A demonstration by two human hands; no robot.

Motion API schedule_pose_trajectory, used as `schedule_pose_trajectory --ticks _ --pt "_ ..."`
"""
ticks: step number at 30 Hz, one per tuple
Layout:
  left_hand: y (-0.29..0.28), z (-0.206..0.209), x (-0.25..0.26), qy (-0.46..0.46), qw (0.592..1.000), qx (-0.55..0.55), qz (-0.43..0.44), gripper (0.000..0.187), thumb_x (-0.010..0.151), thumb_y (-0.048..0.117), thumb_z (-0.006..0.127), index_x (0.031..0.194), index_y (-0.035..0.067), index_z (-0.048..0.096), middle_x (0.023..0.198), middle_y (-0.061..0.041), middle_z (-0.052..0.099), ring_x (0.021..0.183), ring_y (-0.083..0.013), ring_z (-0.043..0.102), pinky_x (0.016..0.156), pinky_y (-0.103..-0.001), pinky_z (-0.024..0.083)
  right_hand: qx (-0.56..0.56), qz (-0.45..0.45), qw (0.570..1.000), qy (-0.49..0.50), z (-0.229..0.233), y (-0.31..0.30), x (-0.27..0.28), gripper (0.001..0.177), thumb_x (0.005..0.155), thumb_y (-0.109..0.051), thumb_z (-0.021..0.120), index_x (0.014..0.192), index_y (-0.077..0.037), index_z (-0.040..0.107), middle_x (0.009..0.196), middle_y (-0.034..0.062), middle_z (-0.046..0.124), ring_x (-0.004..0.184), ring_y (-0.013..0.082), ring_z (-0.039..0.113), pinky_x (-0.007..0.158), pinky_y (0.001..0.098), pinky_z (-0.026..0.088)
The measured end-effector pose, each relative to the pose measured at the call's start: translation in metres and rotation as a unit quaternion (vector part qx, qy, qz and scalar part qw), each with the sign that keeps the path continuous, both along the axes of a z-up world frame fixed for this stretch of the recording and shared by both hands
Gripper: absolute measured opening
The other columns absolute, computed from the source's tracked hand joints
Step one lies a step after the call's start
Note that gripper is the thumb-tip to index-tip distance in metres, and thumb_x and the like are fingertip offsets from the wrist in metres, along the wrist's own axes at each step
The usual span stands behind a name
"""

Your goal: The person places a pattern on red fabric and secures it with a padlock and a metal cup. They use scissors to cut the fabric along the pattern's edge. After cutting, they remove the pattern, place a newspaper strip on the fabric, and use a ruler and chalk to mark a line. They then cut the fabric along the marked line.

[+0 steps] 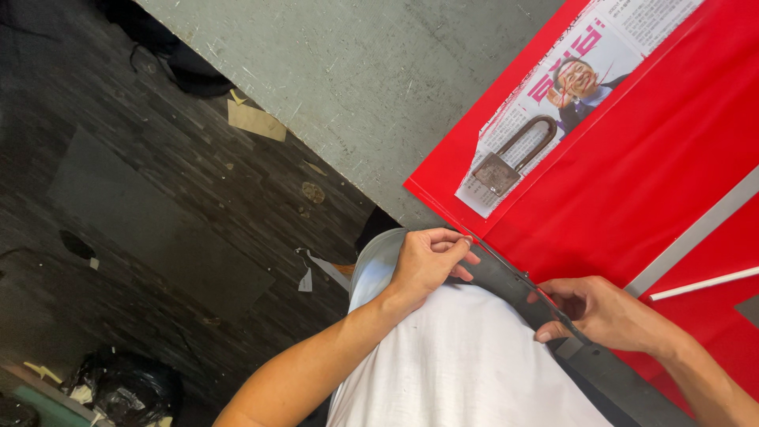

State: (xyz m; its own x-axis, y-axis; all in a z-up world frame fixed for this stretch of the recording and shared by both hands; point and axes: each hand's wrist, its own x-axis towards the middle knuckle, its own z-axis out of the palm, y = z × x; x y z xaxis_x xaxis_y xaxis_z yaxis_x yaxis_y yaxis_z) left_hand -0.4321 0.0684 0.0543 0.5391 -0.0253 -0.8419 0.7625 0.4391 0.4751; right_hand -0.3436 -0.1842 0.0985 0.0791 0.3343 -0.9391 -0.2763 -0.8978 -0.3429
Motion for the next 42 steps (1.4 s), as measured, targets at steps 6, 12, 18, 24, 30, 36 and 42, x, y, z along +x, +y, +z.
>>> schedule_pose_trajectory --ticks 6,12,18,24,30,36,42 --pt "-0.002 0.0 0.001 -0.001 1.0 0.012 -0.003 0.023 0.095 0.014 0.068 0.104 -0.007 0.071 0.086 -0.015 0.078 0.059 -0.0161 0.071 0.055 -0.026 0.056 -0.002 -0.014 1.0 -0.01 -0.003 -0.002 -0.004 0.069 0.054 -0.044 0.098 0.112 -0.012 0.079 0.059 0.0064 0.069 0.059 0.0184 0.062 0.058 0.0354 0.049" --pt "-0.002 0.003 0.002 0.003 1.0 0.017 -0.006 0.023 0.095 0.015 0.069 0.101 -0.007 0.071 0.084 -0.015 0.077 0.057 -0.0165 0.071 0.054 -0.026 0.056 -0.013 -0.029 0.999 -0.014 -0.008 -0.007 -0.008 0.058 0.054 -0.041 0.099 0.098 -0.008 0.082 0.049 0.0047 0.051 0.051 0.0199 0.046 0.053 0.0373 0.036" --pt "-0.002 -0.003 0.0 -0.002 1.0 0.012 0.0 0.022 0.095 0.015 0.069 0.099 -0.007 0.071 0.083 -0.015 0.077 0.057 -0.0168 0.07 0.054 -0.027 0.056 0.017 -0.013 0.999 -0.042 -0.004 -0.005 -0.003 0.06 0.054 -0.043 0.099 0.098 -0.008 0.08 0.048 0.002 0.048 0.049 0.0173 0.043 0.051 0.0368 0.036" --pt "-0.002 -0.005 -0.003 -0.017 1.0 0.005 -0.004 0.021 0.095 0.012 0.068 0.101 -0.007 0.072 0.083 -0.016 0.077 0.059 -0.0165 0.071 0.055 -0.027 0.057 0.054 -0.011 0.997 -0.048 -0.005 0.003 0.003 0.064 0.053 -0.047 0.097 0.101 -0.008 0.08 0.048 -0.0002 0.05 0.049 0.0151 0.047 0.049 0.0364 0.037" --pt "-0.001 -0.004 -0.001 -0.02 1.0 0.002 -0.01 0.021 0.096 0.012 0.068 0.102 -0.008 0.071 0.083 -0.016 0.077 0.06 -0.017 0.072 0.055 -0.027 0.057 0.025 -0.011 0.999 -0.039 -0.003 0.008 0.005 0.063 0.052 -0.047 0.097 0.1 -0.009 0.081 0.048 0.0036 0.047 0.049 0.0184 0.043 0.051 0.0374 0.034" --pt "0.002 -0.003 0.0 -0.022 0.999 -0.006 -0.024 0.022 0.096 0.011 0.067 0.105 -0.009 0.07 0.084 -0.017 0.076 0.062 -0.0178 0.073 0.057 -0.028 0.059 0.046 -0.012 0.998 -0.049 -0.001 0.021 0.005 0.061 0.054 -0.045 0.099 0.098 -0.007 0.079 0.05 0.0012 0.048 0.051 0.0154 0.043 0.05 0.0361 0.035" --pt "0.005 0.001 0.0 -0.031 0.999 -0.011 -0.027 0.023 0.096 0.01 0.067 0.106 -0.01 0.07 0.085 -0.018 0.076 0.064 -0.0185 0.073 0.059 -0.028 0.06 0.07 -0.022 0.996 -0.053 -0.003 0.029 0.008 0.058 0.057 -0.046 0.097 0.094 -0.006 0.079 0.051 0.0021 0.049 0.051 0.0158 0.042 0.05 0.036 0.034"
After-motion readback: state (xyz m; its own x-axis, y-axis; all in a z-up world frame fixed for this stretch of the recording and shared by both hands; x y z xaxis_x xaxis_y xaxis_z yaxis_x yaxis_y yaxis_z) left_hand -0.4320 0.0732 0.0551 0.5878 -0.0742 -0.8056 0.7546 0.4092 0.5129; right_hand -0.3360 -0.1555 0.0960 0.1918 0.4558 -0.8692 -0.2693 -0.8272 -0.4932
